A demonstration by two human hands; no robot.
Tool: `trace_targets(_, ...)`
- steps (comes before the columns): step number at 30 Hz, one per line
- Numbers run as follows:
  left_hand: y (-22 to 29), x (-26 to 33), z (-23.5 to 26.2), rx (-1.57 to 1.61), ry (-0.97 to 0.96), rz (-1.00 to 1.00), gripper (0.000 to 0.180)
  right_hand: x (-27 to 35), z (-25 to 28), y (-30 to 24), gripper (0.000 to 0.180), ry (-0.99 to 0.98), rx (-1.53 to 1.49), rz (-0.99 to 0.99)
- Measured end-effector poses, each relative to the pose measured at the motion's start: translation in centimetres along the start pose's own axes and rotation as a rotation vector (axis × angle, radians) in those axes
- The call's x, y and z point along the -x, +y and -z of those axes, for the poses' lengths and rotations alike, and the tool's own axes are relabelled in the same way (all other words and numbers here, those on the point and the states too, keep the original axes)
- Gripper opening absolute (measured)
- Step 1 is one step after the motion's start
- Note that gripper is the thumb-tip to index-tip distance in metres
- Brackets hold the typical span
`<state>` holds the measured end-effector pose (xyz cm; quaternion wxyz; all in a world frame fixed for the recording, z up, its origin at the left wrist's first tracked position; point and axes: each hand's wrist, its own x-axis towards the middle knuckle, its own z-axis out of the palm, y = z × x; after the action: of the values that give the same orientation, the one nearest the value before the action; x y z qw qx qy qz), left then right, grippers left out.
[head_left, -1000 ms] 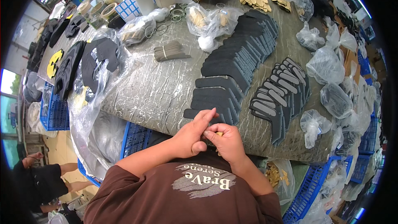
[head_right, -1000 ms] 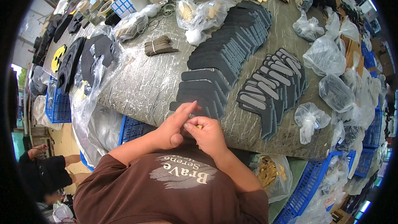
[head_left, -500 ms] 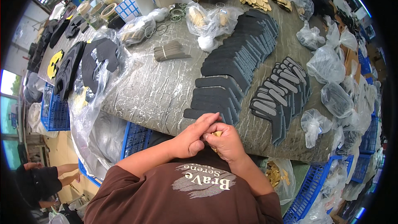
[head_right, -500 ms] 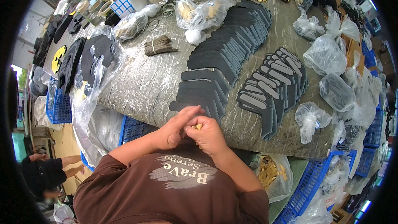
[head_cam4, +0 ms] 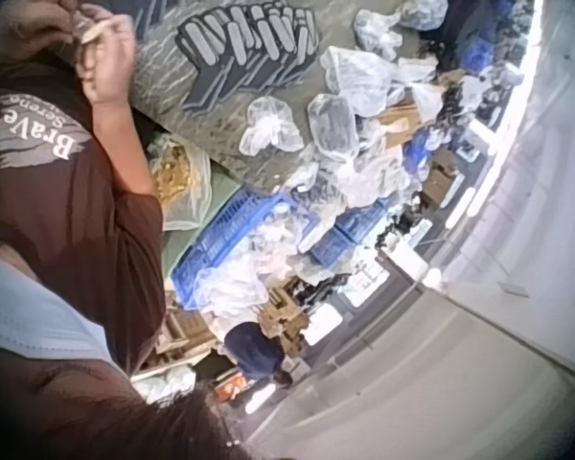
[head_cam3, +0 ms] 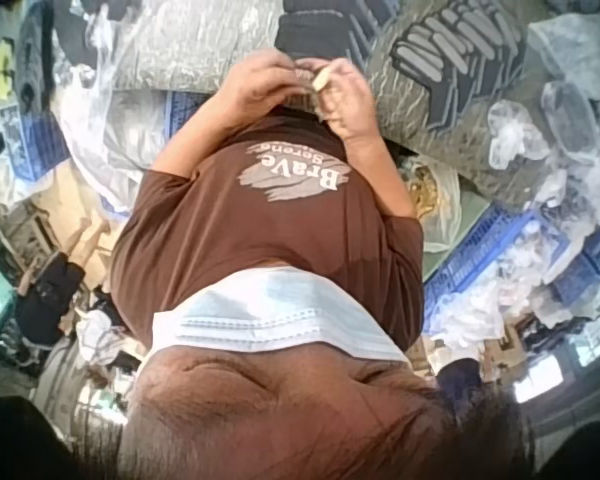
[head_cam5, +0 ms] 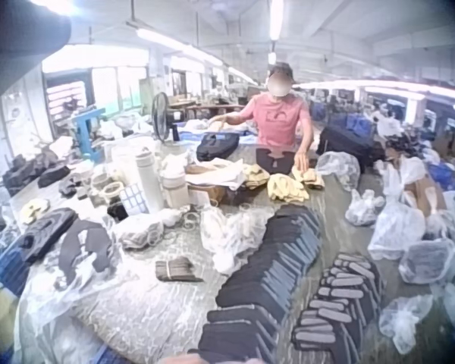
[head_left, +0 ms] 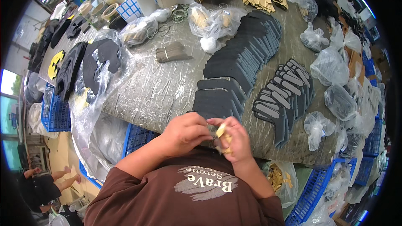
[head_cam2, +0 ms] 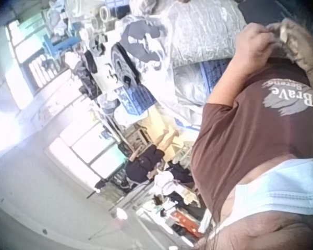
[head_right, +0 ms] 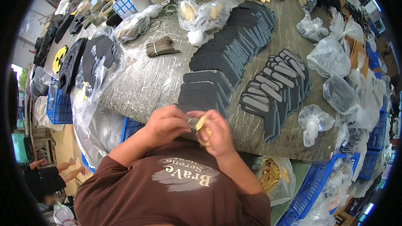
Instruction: Organizing and stacking precut synthetic shoe upper components on a production table.
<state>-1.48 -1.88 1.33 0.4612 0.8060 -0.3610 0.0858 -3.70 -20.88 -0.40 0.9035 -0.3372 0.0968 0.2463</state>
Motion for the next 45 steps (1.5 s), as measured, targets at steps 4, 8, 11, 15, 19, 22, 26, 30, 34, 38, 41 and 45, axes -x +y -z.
trace_targets(4, -1.5, 1.8, 0.7, 0.235, 0.261, 0.650, 0.007, -1.0, 3.8, -2.1, 0.007, 0.090, -0.089, 0.386)
trace_targets(8, -2.9, 1.7, 1.8, 0.360, 0.137, 1.065, 0.008, -0.4, 2.7, -1.7, 0.005, 0.283, 1.232, 0.694)
trace_targets(11, -3.3, 1.0, 1.8, 0.282, 0.020, 1.041, 0.008, -0.5, 2.0, -0.7, 0.014, -0.009, 1.751, 0.850)
trace_targets(15, -2.6, -0.7, 2.2, 0.205, -0.080, 1.104, 0.010, -0.6, 2.7, 0.3, 0.017, -0.008, 1.855, 0.856)
trace_targets(19, -3.7, 0.1, 1.8, 0.229, -0.058, 1.066, 0.010, -0.7, 2.8, 0.4, 0.012, -0.034, 1.908, 0.861)
trace_targets(22, -3.4, -0.2, 1.9, 0.210, -0.077, 1.067, 0.014, -0.8, 2.8, 0.6, 0.011, -0.036, 1.912, 0.890)
trace_targets(26, -3.3, -0.6, 1.8, 0.196, -0.095, 1.088, 0.014, -0.9, 2.7, 0.4, 0.015, -0.064, 1.979, 0.943)
trace_targets(30, -3.3, -0.6, 1.9, 0.183, -0.094, 1.087, 0.014, -1.0, 2.5, 0.1, 0.012, -0.111, 2.012, 0.902)
trace_targets(34, -3.2, -0.6, 1.7, 0.112, -0.099, 1.034, 0.013, -1.1, 2.7, 0.3, 0.013, -0.100, 2.038, 0.887)
trace_targets(38, -3.2, -0.1, 1.2, -0.150, -0.094, 0.813, 0.009, -1.0, 2.5, 0.1, 0.011, -0.085, 1.987, 0.820)
trace_targets(41, -3.5, 0.4, 0.6, -0.274, -0.070, 0.635, 0.008, -0.9, 2.8, 0.0, 0.020, 0.022, 1.771, 0.917)
trace_targets(45, -3.0, 0.6, 0.2, 0.069, -0.032, 0.660, 0.011, 0.2, 2.0, -0.6, 0.025, 0.314, 1.581, 0.802)
